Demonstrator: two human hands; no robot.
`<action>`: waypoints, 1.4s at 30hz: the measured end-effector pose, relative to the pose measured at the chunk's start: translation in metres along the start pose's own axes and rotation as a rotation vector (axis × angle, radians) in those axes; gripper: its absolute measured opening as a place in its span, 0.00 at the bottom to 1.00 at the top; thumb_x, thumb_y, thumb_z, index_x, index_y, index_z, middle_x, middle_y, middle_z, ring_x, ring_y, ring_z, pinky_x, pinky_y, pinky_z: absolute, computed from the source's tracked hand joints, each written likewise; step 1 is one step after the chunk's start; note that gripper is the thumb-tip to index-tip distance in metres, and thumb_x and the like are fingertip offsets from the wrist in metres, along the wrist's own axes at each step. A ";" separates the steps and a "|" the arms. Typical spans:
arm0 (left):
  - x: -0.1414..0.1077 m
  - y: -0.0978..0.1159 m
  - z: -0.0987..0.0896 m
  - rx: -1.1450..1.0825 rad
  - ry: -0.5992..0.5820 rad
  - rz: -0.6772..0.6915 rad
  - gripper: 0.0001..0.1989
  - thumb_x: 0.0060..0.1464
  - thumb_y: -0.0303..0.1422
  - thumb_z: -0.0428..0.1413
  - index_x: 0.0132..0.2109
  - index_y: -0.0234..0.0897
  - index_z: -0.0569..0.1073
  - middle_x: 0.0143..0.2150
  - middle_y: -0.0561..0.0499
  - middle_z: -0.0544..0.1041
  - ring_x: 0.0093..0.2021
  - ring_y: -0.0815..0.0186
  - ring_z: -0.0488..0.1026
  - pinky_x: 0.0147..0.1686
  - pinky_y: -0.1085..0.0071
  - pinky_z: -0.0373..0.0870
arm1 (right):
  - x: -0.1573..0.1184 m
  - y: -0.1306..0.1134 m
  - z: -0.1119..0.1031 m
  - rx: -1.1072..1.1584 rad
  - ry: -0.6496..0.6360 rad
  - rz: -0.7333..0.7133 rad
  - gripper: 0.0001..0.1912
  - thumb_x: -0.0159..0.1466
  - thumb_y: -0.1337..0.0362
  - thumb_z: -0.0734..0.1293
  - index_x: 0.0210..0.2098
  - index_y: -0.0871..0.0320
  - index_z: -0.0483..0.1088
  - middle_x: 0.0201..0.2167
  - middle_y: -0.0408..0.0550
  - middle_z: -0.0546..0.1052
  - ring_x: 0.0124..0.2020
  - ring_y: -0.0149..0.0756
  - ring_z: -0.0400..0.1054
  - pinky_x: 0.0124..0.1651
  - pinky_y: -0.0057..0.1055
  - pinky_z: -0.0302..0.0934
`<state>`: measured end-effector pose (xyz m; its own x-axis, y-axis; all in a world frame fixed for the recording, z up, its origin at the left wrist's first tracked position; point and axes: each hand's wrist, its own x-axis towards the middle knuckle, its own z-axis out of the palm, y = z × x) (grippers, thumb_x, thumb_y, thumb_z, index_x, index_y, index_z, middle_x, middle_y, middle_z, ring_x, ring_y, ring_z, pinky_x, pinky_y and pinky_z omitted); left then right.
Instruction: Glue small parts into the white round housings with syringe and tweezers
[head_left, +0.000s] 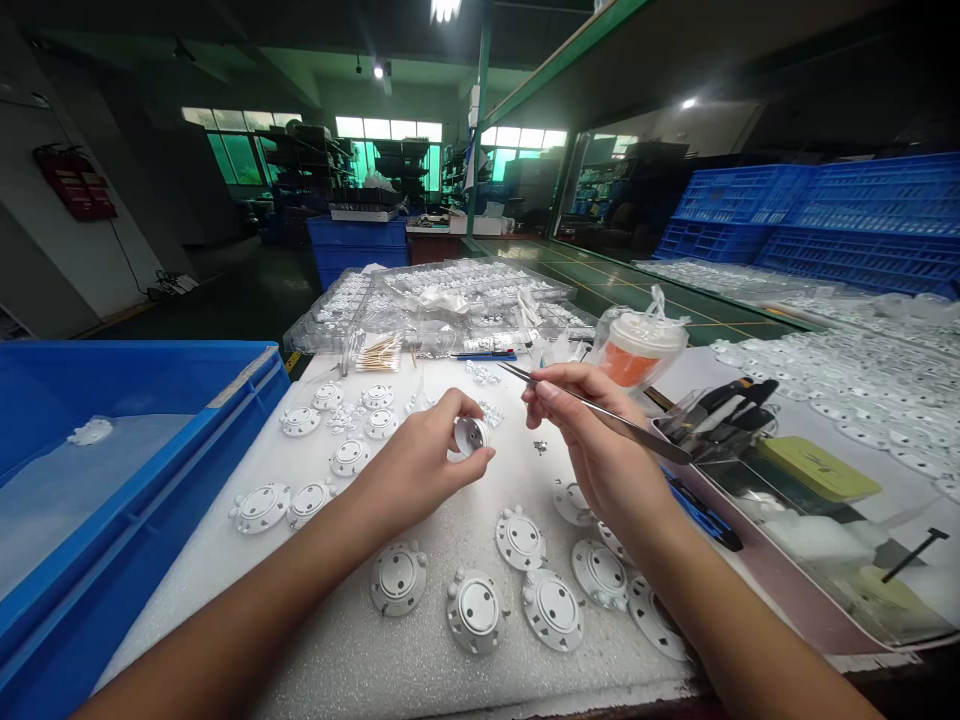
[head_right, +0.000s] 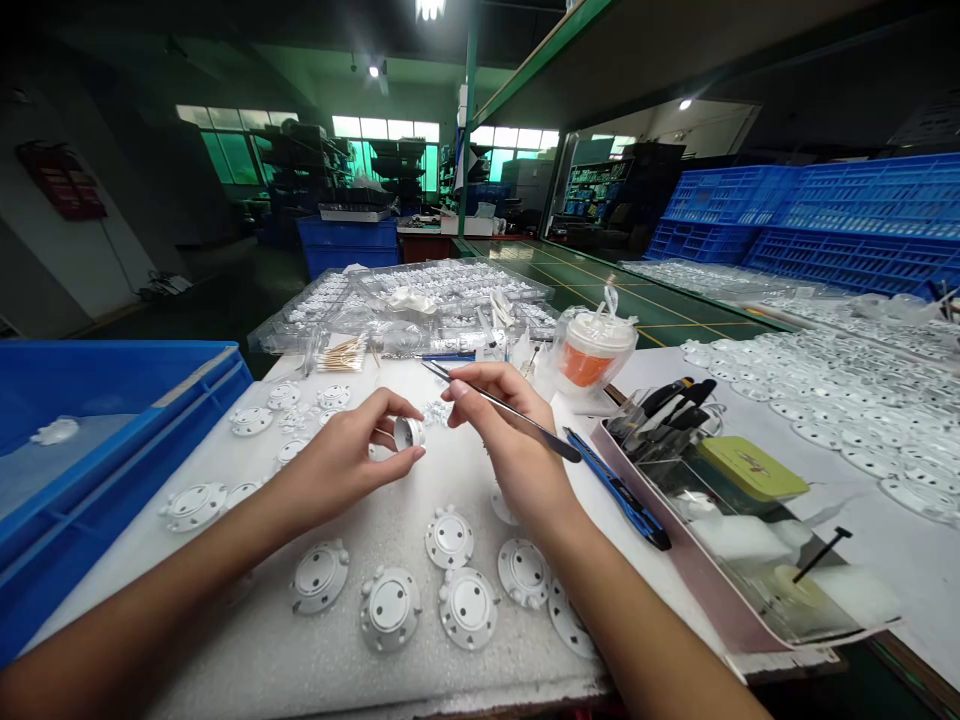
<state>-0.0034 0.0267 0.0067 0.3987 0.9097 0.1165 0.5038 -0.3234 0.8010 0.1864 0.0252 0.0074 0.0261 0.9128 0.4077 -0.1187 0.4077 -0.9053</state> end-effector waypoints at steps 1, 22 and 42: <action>0.000 -0.001 0.000 0.041 0.002 0.017 0.14 0.56 0.40 0.57 0.48 0.43 0.68 0.36 0.52 0.72 0.34 0.61 0.69 0.35 0.69 0.58 | 0.000 0.000 0.000 0.004 -0.003 -0.002 0.06 0.62 0.61 0.72 0.39 0.53 0.75 0.33 0.41 0.75 0.32 0.31 0.69 0.41 0.31 0.62; 0.019 -0.010 -0.012 -0.787 0.333 -0.292 0.09 0.56 0.35 0.56 0.42 0.35 0.69 0.42 0.46 0.75 0.43 0.64 0.75 0.47 0.67 0.73 | 0.006 0.001 -0.004 -0.137 -0.172 -0.009 0.08 0.59 0.61 0.74 0.37 0.56 0.76 0.30 0.43 0.78 0.30 0.32 0.72 0.36 0.30 0.66; 0.022 -0.007 -0.011 -1.262 0.306 -0.559 0.07 0.51 0.21 0.52 0.39 0.32 0.65 0.39 0.38 0.74 0.38 0.60 0.76 0.35 0.67 0.79 | 0.001 0.003 -0.008 -0.753 -0.870 -0.092 0.02 0.62 0.69 0.67 0.32 0.59 0.71 0.28 0.45 0.78 0.28 0.32 0.70 0.30 0.27 0.60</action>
<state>-0.0066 0.0520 0.0095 0.1156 0.9110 -0.3958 -0.5417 0.3918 0.7437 0.1944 0.0271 0.0042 -0.7236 0.6726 0.1550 0.4781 0.6504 -0.5902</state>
